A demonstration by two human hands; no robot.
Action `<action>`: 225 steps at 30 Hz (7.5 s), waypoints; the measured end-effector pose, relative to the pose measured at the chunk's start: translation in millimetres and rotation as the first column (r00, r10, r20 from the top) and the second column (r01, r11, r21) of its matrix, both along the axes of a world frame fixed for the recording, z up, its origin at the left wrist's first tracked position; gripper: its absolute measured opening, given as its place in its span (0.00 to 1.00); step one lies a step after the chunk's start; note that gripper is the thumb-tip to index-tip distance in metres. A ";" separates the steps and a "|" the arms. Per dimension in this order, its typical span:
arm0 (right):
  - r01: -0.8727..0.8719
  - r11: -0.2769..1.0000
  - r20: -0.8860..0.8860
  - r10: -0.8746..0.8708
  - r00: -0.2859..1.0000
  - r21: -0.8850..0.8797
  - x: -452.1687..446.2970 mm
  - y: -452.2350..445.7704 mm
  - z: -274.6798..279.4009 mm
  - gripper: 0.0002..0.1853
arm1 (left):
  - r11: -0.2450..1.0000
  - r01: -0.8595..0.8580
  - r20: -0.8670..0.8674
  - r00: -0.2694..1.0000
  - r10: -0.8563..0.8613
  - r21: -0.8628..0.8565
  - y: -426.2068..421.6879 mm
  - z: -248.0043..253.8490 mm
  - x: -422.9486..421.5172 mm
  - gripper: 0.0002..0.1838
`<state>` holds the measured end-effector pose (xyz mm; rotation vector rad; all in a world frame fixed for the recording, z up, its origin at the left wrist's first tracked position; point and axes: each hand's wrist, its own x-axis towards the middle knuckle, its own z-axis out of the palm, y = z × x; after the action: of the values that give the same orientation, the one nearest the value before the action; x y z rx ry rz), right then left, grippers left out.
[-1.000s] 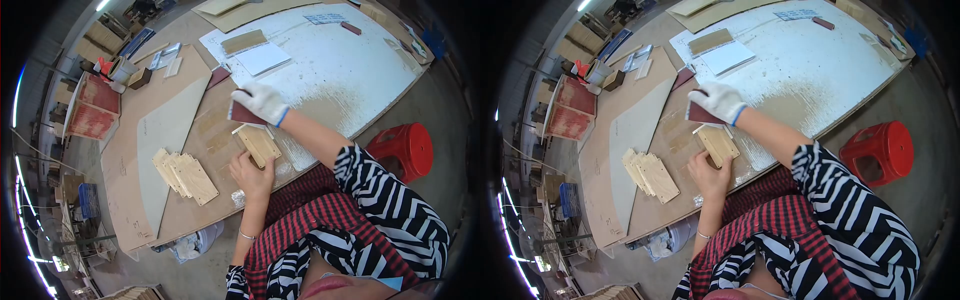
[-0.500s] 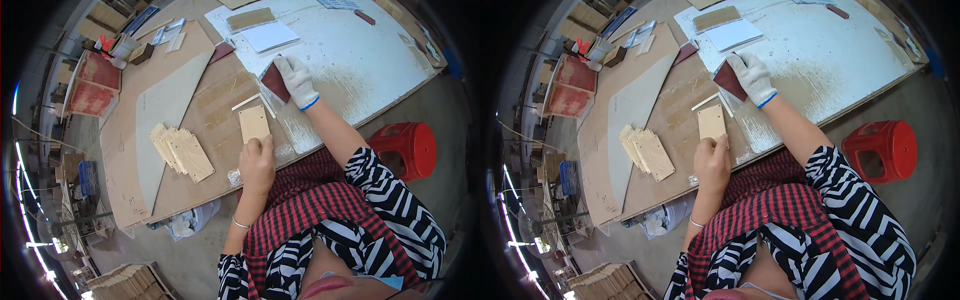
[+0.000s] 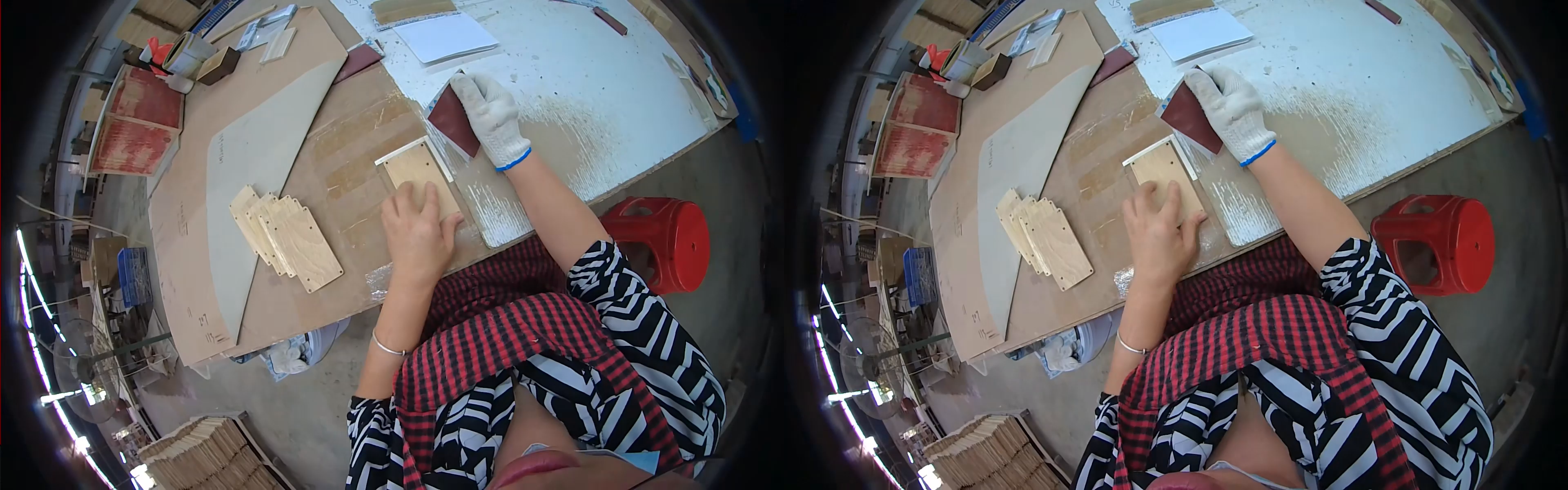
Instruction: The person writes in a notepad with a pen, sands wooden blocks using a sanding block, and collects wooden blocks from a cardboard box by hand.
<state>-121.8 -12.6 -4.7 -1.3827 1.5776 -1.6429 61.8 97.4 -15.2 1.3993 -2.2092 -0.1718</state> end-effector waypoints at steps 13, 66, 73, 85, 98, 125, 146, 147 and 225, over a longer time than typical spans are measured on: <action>-0.358 0.932 -0.377 0.354 0.856 0.061 14.8 42.9 19.7 0.13 | 0.996 -0.028 -0.294 0.955 0.051 0.081 10.8 5.0 28.1 0.49; -0.309 0.904 -0.634 0.057 0.772 -0.296 13.7 15.8 17.6 0.08 | 0.507 -0.780 0.031 0.555 0.832 0.367 -36.9 42.1 152.3 0.70; -0.281 0.915 -0.596 0.058 0.801 -0.288 12.7 15.4 16.0 0.07 | 0.489 -0.652 -0.016 0.590 0.807 0.580 -70.8 37.3 163.6 0.69; -0.261 0.935 -0.558 0.086 0.825 -0.241 9.1 13.0 12.3 0.06 | 0.630 -0.558 -0.338 0.542 0.769 0.540 -104.4 1.9 192.0 0.44; -0.280 0.926 -0.541 0.104 0.834 -0.253 6.0 17.5 11.5 0.06 | 0.888 -0.437 0.351 0.861 0.369 0.140 -64.6 82.7 110.7 0.32; -0.800 0.583 0.451 0.757 0.472 -0.141 170.1 -18.0 -0.7 0.26 | 0.951 -0.310 -0.313 0.902 0.298 0.013 -31.3 24.5 164.5 0.47; 0.233 0.888 -0.773 0.187 0.606 0.397 43.4 -19.5 43.9 0.39 | 0.948 -0.260 -0.639 0.702 0.315 0.181 -24.0 3.2 155.9 0.58; 0.236 0.889 -0.777 0.183 0.602 0.393 39.0 -24.4 43.4 0.39 | 0.954 -0.244 -0.643 0.705 0.299 0.176 -25.3 2.0 155.8 0.59; -0.357 0.910 -0.662 0.402 0.633 0.212 138.3 -6.5 26.2 0.20 | 0.691 -0.657 -0.944 -0.105 0.312 0.301 -93.8 22.2 394.7 0.30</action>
<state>16.5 -19.2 21.5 -2.2904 1.5028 -0.8258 456.5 3.6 7.0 1.2155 -0.4006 -0.3664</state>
